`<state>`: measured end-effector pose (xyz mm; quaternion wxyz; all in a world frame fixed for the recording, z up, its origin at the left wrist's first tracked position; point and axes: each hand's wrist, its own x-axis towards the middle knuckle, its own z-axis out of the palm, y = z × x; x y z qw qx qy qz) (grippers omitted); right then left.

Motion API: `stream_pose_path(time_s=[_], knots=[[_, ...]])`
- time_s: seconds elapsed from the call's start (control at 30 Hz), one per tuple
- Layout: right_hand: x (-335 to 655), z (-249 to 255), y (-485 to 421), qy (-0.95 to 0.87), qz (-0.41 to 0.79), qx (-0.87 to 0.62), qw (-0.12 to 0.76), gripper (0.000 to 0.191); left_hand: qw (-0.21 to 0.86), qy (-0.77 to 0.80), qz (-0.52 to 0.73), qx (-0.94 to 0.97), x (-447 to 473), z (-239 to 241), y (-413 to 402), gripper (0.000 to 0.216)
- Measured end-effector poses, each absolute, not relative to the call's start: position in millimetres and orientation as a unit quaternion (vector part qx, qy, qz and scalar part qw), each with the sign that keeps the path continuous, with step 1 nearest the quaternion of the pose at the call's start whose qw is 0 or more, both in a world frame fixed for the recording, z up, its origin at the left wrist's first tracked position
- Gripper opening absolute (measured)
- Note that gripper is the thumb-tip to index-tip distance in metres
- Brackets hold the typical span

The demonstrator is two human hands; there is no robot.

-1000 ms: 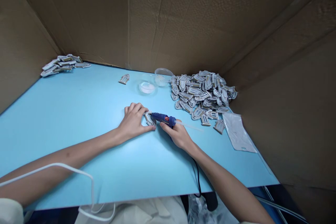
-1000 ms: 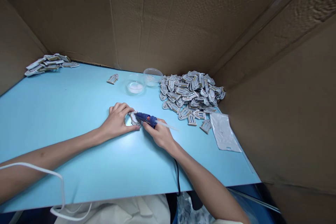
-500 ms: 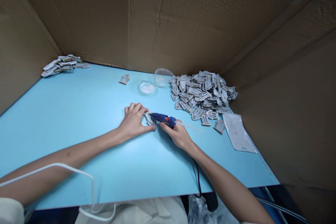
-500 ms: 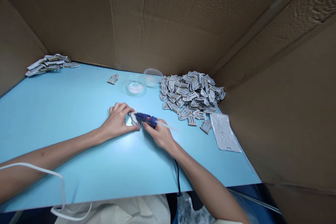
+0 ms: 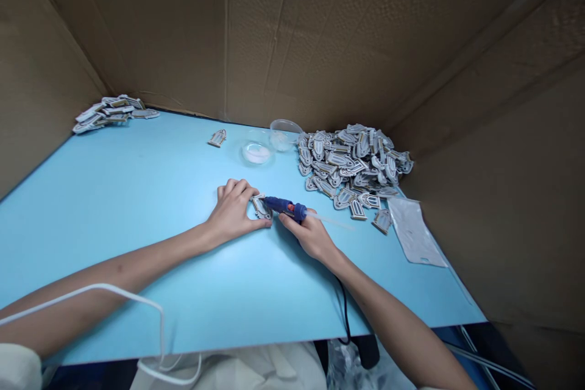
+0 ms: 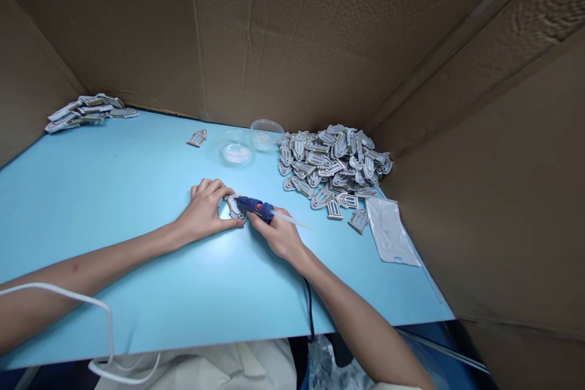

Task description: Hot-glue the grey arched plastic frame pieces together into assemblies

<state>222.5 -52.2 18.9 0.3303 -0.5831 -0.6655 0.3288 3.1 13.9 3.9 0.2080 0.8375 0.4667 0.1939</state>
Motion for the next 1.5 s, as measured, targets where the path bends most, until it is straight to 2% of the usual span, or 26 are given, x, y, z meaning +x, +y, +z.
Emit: stream_pose_path(time_s=[0.2, 0.37, 0.43, 0.57, 0.7, 0.83, 0.97, 1.07, 1.17, 1.3, 1.4, 1.5], knots=[[216, 14, -53, -0.634, 0.34, -0.593, 0.362, 0.035, 0.212, 0.464, 0.198, 0.837, 2, 4, 15, 0.066], [190, 5, -52, -0.454, 0.305, -0.646, 0.532, 0.044, 0.23, 0.475, 0.194, 0.827, 6, 6, 12, 0.066], [182, 5, -53, -0.425, 0.328, -0.629, 0.562, 0.047, 0.241, 0.476, 0.202, 0.821, 6, 6, 12, 0.066], [178, 5, -59, -0.471, 0.402, -0.574, 0.536, 0.049, 0.32, 0.439, 0.256, 0.8, -7, 4, 25, 0.058], [184, 2, -55, -0.524, 0.396, -0.581, 0.481, 0.046, 0.43, 0.33, 0.255, 0.801, -39, 5, 54, 0.048], [203, 0, -46, -0.509, 0.348, -0.603, 0.507, 0.047, 0.4, 0.242, 0.158, 0.87, -58, 15, 70, 0.053], [226, 1, -46, -0.49, 0.31, -0.617, 0.531, 0.044, 0.355, 0.239, 0.164, 0.889, -53, 17, 65, 0.039], [236, 5, -49, -0.498, 0.285, -0.616, 0.54, 0.041, 0.336, 0.256, 0.18, 0.888, -47, 14, 59, 0.036], [237, 12, -51, -0.488, 0.268, -0.615, 0.558, 0.04, 0.337, 0.254, 0.185, 0.887, -47, 12, 59, 0.044], [234, 29, -52, -0.446, 0.25, -0.59, 0.624, 0.033, 0.356, 0.239, 0.176, 0.886, -51, 16, 63, 0.064], [234, 41, -51, -0.425, 0.277, -0.539, 0.672, 0.031, 0.363, 0.231, 0.166, 0.887, -53, 17, 65, 0.06], [235, 48, -49, -0.377, 0.384, -0.499, 0.679, 0.039, 0.364, 0.232, 0.162, 0.887, -54, 16, 66, 0.049]])
